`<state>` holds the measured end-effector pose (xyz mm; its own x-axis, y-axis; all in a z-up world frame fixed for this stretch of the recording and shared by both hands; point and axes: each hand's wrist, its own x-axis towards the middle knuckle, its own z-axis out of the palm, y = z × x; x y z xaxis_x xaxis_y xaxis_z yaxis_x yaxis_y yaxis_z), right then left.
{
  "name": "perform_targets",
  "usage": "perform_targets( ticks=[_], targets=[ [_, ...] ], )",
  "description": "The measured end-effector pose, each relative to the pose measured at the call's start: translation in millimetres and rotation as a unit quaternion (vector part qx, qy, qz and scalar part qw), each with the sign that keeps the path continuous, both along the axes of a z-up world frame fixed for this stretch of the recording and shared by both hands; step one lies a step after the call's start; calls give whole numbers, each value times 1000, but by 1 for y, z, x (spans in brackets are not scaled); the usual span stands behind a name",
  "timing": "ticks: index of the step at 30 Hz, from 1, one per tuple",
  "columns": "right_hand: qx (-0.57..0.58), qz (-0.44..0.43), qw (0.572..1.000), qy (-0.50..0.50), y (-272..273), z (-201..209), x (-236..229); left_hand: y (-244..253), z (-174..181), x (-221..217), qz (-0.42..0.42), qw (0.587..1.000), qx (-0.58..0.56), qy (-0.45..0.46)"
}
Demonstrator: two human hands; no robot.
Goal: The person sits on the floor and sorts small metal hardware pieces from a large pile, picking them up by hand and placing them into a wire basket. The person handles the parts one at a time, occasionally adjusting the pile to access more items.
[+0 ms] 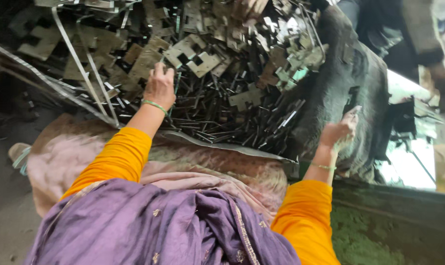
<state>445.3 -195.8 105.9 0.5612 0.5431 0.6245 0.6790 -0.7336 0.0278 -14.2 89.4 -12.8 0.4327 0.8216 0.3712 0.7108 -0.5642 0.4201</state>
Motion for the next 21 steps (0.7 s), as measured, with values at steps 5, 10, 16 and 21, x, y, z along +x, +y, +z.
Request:
perform_targets(
  ticks=[5,10,16,21],
  targets=[
    [-152,37,987,-43,6,-6,-3,-10,34,10,41,994,-98,8],
    [109,346,867,342,70,-21,-130,-38,76,15,11,998,-37,39],
    [-172,361,916,37,120,-36,-224,-46,102,-11,-73,982,-2,-176],
    [-312,282,891,174,132,-54,-212,-23,101,-45,-47,645,-315,-694]
  ],
)
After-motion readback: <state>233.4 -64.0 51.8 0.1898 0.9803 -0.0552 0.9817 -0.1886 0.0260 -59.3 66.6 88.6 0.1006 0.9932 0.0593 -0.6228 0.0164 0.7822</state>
